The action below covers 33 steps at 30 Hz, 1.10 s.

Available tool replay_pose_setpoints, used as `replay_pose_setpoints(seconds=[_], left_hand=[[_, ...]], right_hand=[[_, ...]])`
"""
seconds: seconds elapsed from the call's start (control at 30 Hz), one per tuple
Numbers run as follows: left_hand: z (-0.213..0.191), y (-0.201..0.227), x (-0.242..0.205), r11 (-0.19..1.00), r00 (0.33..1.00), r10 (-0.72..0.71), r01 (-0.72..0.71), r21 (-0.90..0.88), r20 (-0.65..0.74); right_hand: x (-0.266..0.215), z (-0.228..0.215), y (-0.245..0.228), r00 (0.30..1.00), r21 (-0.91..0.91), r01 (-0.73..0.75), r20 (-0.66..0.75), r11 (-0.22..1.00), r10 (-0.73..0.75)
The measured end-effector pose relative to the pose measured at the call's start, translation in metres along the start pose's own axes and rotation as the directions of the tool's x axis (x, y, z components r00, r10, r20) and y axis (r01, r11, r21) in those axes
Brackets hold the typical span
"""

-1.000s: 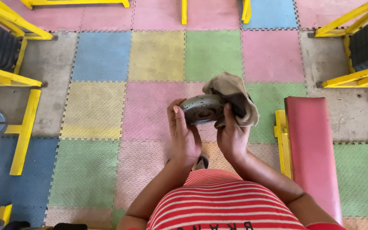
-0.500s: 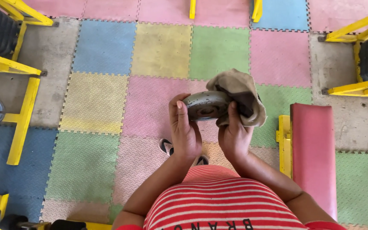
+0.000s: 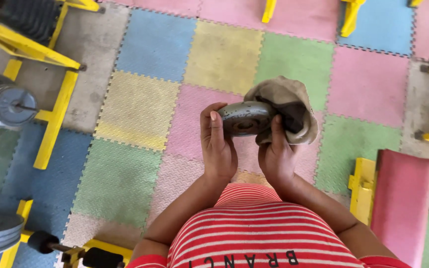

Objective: Cleaning and wiping down individual weight plates with a spray bottle and cloth.

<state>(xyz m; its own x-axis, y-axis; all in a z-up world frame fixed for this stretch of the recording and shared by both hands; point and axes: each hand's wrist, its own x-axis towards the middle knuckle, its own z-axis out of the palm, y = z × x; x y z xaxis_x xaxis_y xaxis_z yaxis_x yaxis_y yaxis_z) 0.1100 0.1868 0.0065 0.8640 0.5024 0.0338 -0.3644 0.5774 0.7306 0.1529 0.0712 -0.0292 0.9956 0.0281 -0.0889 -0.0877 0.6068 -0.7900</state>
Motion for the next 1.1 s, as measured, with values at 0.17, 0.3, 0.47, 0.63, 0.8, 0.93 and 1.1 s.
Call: replay_pose_setpoints(seconds=[0.17,0.3,0.47,0.63,0.8,0.93,1.1], left_hand=[[-0.041,0.022,0.030,0.997,0.994,0.058,-0.061,-0.036,-0.088],[-0.061,0.047,0.041,0.992,0.974,0.119,-0.126,-0.026,-0.195],[-0.096,0.067,0.059,0.968,0.919,0.233,-0.252,-0.018,-0.317],[-0.124,0.088,0.080,0.924,0.834,0.347,-0.382,0.005,-0.428],[-0.149,0.114,0.114,0.881,0.737,0.429,-0.468,0.062,-0.523],[-0.165,0.137,0.146,0.847,0.644,0.457,-0.525,0.080,-0.614],[-0.189,0.162,0.185,0.804,0.517,0.515,-0.568,0.175,-0.684]], right_hand=[[0.012,0.030,0.048,0.991,-0.012,-0.087,0.099,0.996,0.088],[0.019,0.056,0.077,0.966,-0.087,-0.113,0.224,0.990,0.130],[0.032,0.109,0.100,0.910,-0.085,-0.240,0.328,0.967,0.255],[0.047,0.155,0.133,0.830,-0.146,-0.314,0.438,0.938,0.346],[0.074,0.205,0.179,0.740,-0.061,-0.435,0.545,0.899,0.395],[0.093,0.260,0.198,0.622,-0.112,-0.550,0.607,0.828,0.495],[0.125,0.311,0.241,0.436,-0.202,-0.609,0.723,0.767,0.536]])
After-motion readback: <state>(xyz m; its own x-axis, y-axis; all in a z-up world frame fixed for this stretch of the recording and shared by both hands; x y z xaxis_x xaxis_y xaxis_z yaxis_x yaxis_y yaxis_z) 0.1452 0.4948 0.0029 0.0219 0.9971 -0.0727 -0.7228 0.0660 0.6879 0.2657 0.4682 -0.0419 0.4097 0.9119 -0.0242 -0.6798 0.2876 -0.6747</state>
